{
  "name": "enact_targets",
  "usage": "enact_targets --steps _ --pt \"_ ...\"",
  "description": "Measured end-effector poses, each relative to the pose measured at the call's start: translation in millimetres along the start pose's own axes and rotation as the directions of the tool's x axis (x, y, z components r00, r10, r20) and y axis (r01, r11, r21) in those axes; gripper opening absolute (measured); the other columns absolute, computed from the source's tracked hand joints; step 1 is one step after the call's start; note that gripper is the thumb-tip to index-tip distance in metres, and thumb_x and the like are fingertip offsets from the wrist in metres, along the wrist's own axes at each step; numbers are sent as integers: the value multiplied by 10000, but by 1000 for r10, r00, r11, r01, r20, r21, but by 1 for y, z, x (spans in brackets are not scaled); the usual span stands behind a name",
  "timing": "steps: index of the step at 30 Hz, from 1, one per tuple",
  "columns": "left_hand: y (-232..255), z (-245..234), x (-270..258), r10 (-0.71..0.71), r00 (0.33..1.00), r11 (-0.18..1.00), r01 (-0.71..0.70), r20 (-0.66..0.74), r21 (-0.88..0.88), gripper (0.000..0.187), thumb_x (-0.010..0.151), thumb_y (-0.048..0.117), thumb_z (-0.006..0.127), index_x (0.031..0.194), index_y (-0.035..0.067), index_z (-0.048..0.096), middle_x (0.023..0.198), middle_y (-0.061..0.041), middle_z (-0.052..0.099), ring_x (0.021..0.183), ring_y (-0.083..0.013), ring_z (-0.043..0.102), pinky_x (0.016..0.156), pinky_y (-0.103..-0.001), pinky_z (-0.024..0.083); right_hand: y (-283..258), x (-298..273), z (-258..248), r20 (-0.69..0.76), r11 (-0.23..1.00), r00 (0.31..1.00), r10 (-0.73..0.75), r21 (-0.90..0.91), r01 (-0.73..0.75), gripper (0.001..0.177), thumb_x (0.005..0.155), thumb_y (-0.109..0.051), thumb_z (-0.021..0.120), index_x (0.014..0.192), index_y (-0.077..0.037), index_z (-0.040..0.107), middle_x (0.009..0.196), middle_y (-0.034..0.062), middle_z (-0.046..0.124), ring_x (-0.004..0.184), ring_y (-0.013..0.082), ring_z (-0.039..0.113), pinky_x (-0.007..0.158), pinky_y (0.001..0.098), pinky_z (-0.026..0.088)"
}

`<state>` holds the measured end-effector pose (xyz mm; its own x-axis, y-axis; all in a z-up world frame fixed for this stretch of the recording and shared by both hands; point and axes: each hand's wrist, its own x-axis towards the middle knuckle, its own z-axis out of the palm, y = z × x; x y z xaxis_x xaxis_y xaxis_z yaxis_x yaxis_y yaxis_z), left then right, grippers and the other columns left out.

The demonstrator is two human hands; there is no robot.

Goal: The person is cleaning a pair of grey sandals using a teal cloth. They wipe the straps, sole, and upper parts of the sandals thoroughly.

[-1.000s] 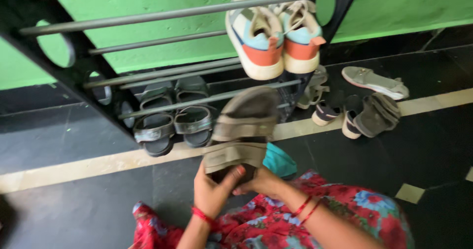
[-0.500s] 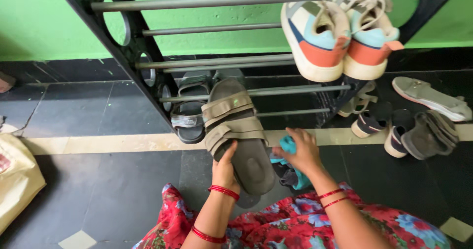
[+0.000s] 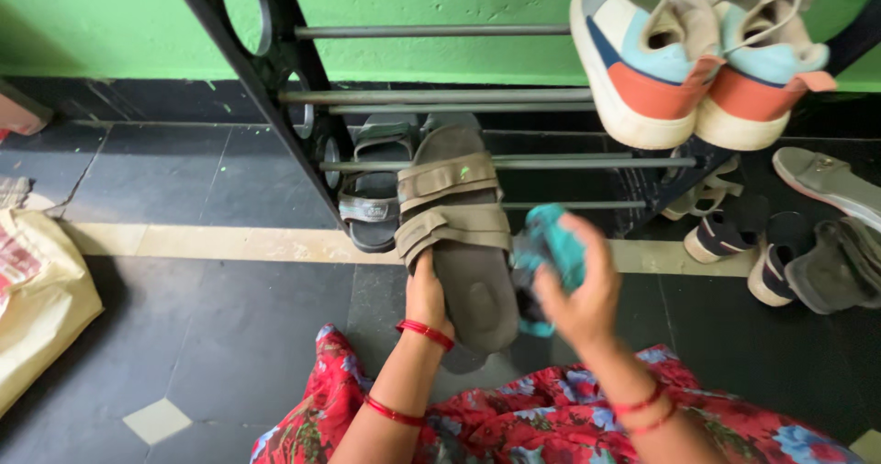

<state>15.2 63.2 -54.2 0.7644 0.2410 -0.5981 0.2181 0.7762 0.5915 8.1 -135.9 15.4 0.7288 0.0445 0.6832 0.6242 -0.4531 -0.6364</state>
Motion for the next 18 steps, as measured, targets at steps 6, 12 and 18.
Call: enact_targets --steps 6,12,18 --pt "-3 -17 11 -38 991 999 37 125 13 604 975 503 482 1334 44 641 1232 -117 701 1060 -266 671 859 -368 568 -66 -10 24 467 919 823 -323 -52 391 567 727 -121 759 1280 -72 643 1300 171 615 1230 395 569 1026 514 465" --pt "2 12 -35 176 932 960 -233 317 153 505 909 292 641 1369 95 573 1275 -28 682 1172 -164 640 987 -320 491 -46 3 11 303 955 939 -165 -189 229 550 772 -11 712 1315 -70 656 1309 168 605 1221 394 568 1062 477 469" --pt "39 25 -74 157 788 974 -222 595 37 567 929 447 595 1402 151 493 1298 -15 644 1203 -154 614 1027 -346 486 -48 -1 7 238 990 970 47 119 -77 500 831 11 669 1328 -46 650 1351 178 636 1258 376 637 1065 435 491"
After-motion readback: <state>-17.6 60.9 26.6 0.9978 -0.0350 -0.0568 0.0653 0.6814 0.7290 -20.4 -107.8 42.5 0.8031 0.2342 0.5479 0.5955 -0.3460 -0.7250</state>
